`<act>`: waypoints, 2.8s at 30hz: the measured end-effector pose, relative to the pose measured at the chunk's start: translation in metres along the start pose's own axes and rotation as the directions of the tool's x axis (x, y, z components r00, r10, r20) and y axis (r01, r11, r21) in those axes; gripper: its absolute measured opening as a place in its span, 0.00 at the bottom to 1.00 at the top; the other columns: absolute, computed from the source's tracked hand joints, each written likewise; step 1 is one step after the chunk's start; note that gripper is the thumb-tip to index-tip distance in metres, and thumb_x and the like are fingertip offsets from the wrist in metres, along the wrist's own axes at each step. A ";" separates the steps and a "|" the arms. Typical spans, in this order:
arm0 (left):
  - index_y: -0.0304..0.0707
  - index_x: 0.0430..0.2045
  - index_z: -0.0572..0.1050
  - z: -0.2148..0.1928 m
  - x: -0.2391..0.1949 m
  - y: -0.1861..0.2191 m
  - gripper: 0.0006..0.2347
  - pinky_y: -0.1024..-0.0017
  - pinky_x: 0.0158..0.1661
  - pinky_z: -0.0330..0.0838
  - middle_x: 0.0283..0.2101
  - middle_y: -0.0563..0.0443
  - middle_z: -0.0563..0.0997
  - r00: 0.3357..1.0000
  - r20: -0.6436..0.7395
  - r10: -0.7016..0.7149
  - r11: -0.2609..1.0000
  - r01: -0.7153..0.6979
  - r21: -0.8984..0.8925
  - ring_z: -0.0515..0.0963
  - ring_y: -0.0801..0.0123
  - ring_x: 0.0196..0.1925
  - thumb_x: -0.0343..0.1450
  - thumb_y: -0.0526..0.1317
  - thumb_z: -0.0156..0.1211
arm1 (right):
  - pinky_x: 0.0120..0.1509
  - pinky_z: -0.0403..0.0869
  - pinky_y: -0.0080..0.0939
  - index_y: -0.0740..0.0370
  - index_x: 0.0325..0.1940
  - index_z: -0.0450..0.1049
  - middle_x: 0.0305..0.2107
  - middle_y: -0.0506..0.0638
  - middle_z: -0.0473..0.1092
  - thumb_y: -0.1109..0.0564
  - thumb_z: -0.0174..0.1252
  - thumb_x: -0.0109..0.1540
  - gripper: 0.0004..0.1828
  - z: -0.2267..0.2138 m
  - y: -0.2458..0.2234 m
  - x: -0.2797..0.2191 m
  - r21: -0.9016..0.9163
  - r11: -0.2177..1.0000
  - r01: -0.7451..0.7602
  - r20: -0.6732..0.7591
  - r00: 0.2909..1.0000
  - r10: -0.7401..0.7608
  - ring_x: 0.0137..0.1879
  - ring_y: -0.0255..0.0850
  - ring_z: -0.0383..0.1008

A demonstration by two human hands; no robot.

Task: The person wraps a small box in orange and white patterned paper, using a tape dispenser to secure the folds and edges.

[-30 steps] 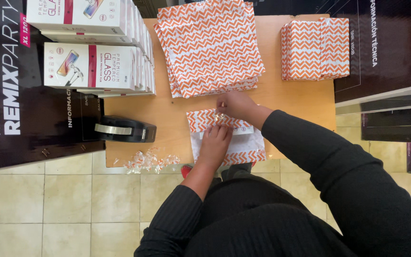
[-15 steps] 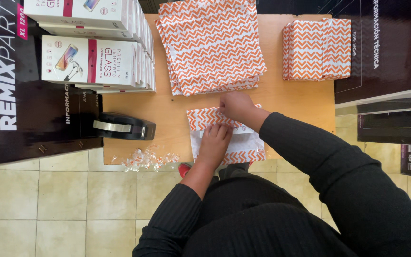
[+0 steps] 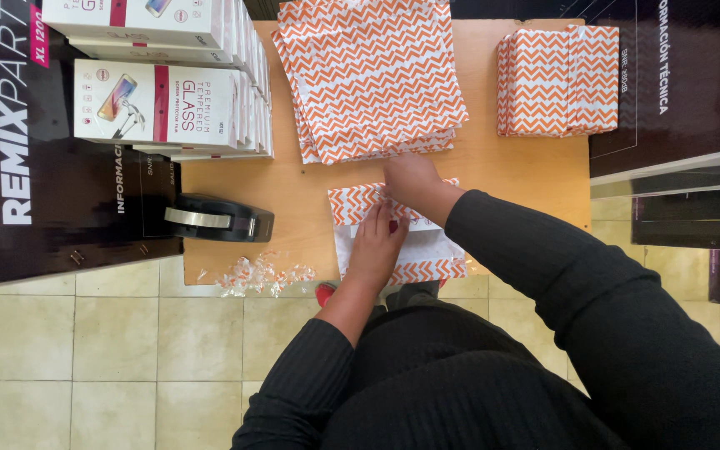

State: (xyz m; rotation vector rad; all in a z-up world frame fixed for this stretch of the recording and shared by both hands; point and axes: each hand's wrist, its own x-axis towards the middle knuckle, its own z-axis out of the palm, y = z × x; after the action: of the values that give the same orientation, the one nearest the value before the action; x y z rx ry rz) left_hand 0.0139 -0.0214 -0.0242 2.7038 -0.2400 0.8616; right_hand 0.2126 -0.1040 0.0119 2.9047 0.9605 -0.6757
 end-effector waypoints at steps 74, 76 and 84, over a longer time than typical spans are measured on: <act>0.54 0.71 0.74 -0.024 0.053 -0.042 0.36 0.40 0.82 0.52 0.83 0.40 0.65 0.681 0.730 0.062 0.995 0.018 -0.101 0.61 0.45 0.87 0.66 0.49 0.84 | 0.61 0.76 0.48 0.48 0.42 0.81 0.38 0.44 0.74 0.49 0.60 0.75 0.10 0.050 0.029 -0.221 -0.071 0.847 0.527 -0.523 0.703 -0.481 0.47 0.42 0.77; 0.54 0.71 0.75 -0.027 0.052 -0.041 0.34 0.38 0.82 0.51 0.83 0.40 0.65 0.684 0.728 0.042 0.995 0.037 -0.092 0.61 0.45 0.87 0.67 0.49 0.83 | 0.62 0.76 0.49 0.48 0.42 0.82 0.37 0.44 0.75 0.48 0.61 0.75 0.09 0.060 0.028 -0.225 -0.070 0.842 0.536 -0.493 0.715 -0.496 0.47 0.42 0.78; 0.41 0.64 0.74 -0.019 0.031 -0.037 0.30 0.35 0.83 0.48 0.84 0.35 0.63 0.819 0.573 0.009 0.990 0.072 -0.119 0.58 0.40 0.88 0.69 0.47 0.82 | 0.61 0.73 0.53 0.47 0.45 0.80 0.39 0.46 0.73 0.47 0.68 0.64 0.09 0.117 0.036 -0.221 -0.159 0.860 0.485 -0.392 0.768 -0.506 0.49 0.47 0.75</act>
State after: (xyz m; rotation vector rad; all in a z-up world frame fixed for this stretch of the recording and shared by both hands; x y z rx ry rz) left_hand 0.0373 0.0173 0.0008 2.7501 -0.3611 -0.0145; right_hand 0.0275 -0.2751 -0.0094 2.8043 1.8040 0.0114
